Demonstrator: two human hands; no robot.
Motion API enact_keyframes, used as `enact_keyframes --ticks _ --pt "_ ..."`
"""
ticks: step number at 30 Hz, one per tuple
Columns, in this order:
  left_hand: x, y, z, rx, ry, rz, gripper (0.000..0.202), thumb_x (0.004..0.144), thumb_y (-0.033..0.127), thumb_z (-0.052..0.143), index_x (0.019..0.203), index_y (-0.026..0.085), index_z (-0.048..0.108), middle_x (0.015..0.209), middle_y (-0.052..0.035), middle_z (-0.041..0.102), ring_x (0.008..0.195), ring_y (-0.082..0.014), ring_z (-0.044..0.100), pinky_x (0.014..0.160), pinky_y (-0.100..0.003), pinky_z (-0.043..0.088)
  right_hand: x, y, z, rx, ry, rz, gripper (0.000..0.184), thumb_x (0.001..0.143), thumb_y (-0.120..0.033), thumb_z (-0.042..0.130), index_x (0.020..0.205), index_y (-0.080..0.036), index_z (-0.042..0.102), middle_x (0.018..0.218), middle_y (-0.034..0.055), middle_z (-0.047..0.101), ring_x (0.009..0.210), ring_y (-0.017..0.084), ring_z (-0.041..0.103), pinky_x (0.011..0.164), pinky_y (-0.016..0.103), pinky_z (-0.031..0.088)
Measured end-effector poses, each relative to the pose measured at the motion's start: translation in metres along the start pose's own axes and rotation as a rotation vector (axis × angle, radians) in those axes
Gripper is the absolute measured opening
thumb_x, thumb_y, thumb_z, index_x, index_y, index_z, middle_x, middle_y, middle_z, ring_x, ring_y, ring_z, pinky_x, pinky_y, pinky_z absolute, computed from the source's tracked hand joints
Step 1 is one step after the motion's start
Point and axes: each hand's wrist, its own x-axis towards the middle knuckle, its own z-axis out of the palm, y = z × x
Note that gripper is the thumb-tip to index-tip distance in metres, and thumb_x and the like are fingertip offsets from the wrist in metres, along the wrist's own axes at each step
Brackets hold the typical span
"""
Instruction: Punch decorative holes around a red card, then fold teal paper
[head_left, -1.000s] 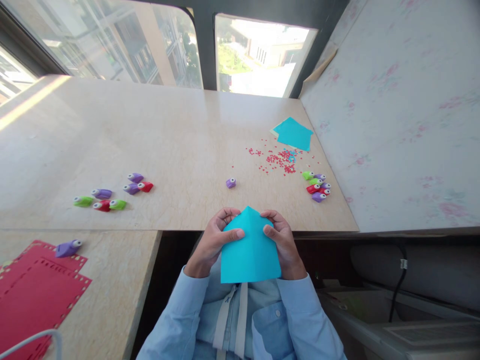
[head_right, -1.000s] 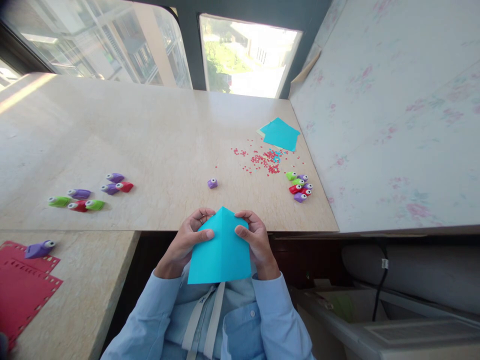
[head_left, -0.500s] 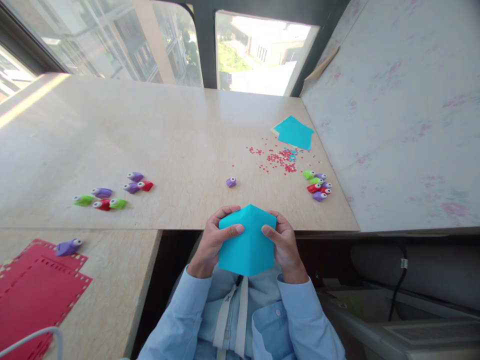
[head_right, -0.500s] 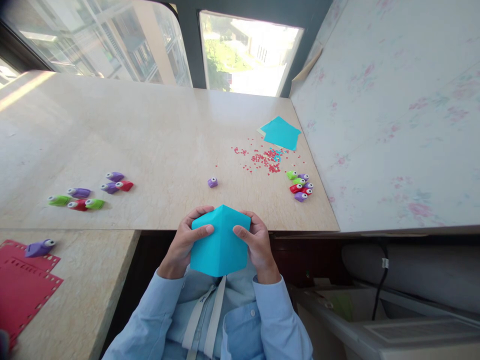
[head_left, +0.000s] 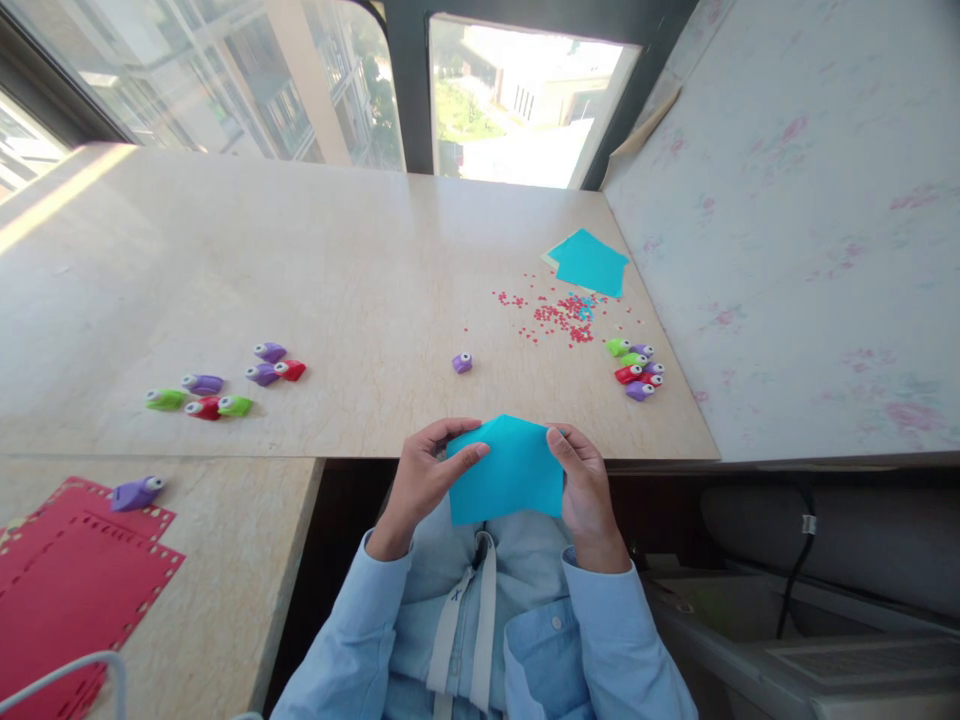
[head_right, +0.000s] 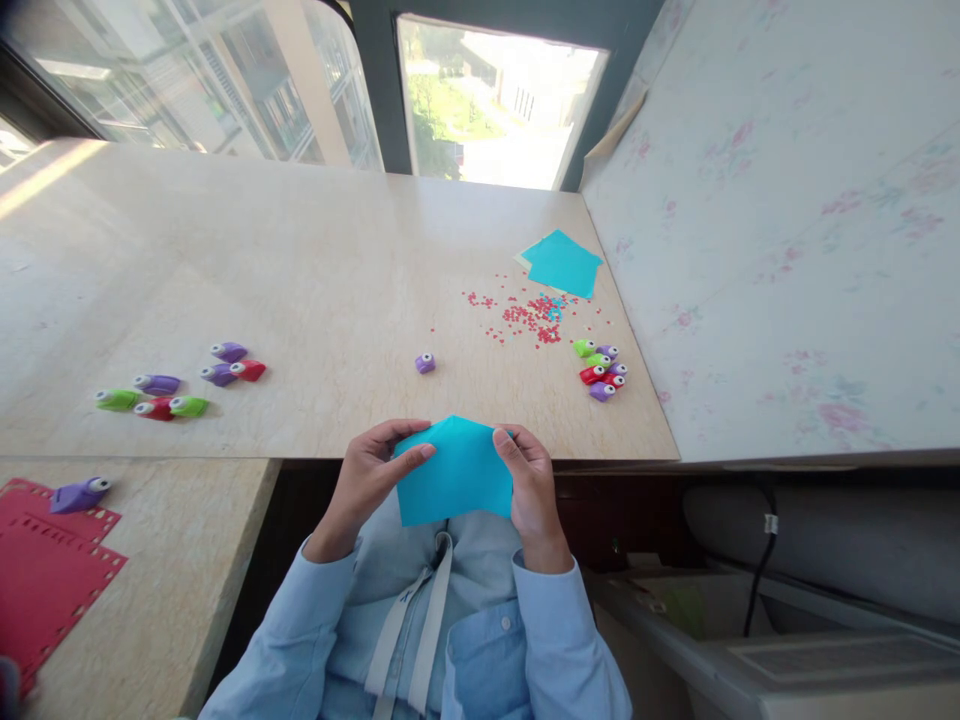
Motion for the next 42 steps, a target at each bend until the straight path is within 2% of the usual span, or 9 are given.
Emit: enact_keyframes --ticks 6,13,18,23,30,33,36,39,42 --pt "-0.002 0.004 0.007 0.047 -0.034 0.024 0.038 0.072 0.041 0.082 0.102 0.02 0.073 0.105 -0.0072 0.074 0.099 -0.025 0.067 0.086 -0.037 0.055 -0.001 -0.001 0.001 0.028 0.021 -0.006 0.027 0.071 -0.046 0.083 0.08 -0.023 0.071 0.07 -0.0012 0.064 0.062 0.014 0.054 0.058 0.027 0.045" --pt "-0.002 0.005 0.007 -0.013 -0.015 -0.013 0.033 0.075 0.042 0.078 0.099 0.019 0.074 0.102 -0.0073 0.074 0.097 -0.0245 0.067 0.084 -0.035 0.054 -0.001 0.001 0.002 0.009 0.039 -0.022 0.029 0.072 -0.045 0.083 0.083 -0.022 0.071 0.072 -0.0008 0.063 0.065 0.014 0.053 0.058 0.025 0.043" --pt "-0.004 0.009 0.01 -0.215 -0.016 -0.148 0.036 0.073 0.042 0.079 0.099 0.019 0.072 0.104 -0.0084 0.073 0.094 -0.0233 0.066 0.075 -0.031 0.054 -0.005 0.001 0.007 0.019 0.029 -0.008 0.028 0.073 -0.045 0.082 0.082 -0.022 0.068 0.072 -0.0011 0.063 0.064 0.014 0.053 0.059 0.025 0.044" --pt "-0.004 0.009 0.012 -0.466 -0.03 -0.298 0.044 0.061 0.036 0.088 0.099 0.02 0.07 0.097 -0.0059 0.072 0.082 -0.0198 0.066 0.068 -0.03 0.054 -0.006 0.001 0.01 -0.016 0.046 -0.006 0.03 0.074 -0.048 0.08 0.081 -0.023 0.067 0.072 -0.0017 0.064 0.064 0.015 0.054 0.061 0.027 0.045" --pt "-0.001 0.011 0.01 -0.58 -0.015 -0.346 0.042 0.061 0.035 0.088 0.095 0.019 0.071 0.084 -0.0028 0.069 0.071 -0.0152 0.062 0.062 -0.027 0.052 0.0 0.009 0.002 -0.002 0.068 -0.015 0.03 0.073 -0.046 0.081 0.085 -0.022 0.068 0.076 -0.0005 0.066 0.069 0.015 0.056 0.065 0.028 0.045" --pt "-0.001 0.013 0.011 -0.494 0.088 -0.277 0.036 0.064 0.037 0.086 0.091 0.018 0.073 0.08 -0.0024 0.068 0.071 -0.0143 0.061 0.062 -0.025 0.05 0.006 0.01 -0.001 -0.083 0.052 -0.094 0.029 0.076 -0.045 0.079 0.089 -0.021 0.069 0.082 0.0011 0.068 0.075 0.016 0.059 0.071 0.029 0.047" --pt "-0.007 0.023 0.016 -0.335 0.303 -0.12 0.028 0.071 0.037 0.082 0.091 0.019 0.074 0.084 -0.0027 0.07 0.076 -0.0155 0.062 0.066 -0.026 0.05 0.009 0.004 0.001 -0.231 0.052 -0.223 0.031 0.078 -0.043 0.077 0.101 -0.023 0.07 0.099 0.0048 0.07 0.091 0.02 0.063 0.083 0.033 0.049" --pt "-0.018 0.039 0.022 -0.109 0.513 0.126 0.017 0.078 0.033 0.077 0.09 0.021 0.075 0.087 -0.0024 0.071 0.083 -0.0177 0.064 0.075 -0.03 0.052 0.003 -0.009 0.007 -0.361 0.112 -0.407 0.035 0.08 -0.039 0.075 0.112 -0.025 0.068 0.12 0.0075 0.066 0.107 0.023 0.061 0.095 0.038 0.046" --pt "-0.03 0.053 0.031 0.107 0.601 0.425 0.009 0.083 0.023 0.073 0.091 0.026 0.075 0.091 -0.0018 0.07 0.086 -0.0182 0.065 0.079 -0.034 0.054 -0.014 -0.027 0.017 -0.376 0.079 -0.494 0.031 0.083 -0.038 0.074 0.112 -0.028 0.069 0.123 0.0075 0.065 0.11 0.024 0.06 0.097 0.04 0.046"
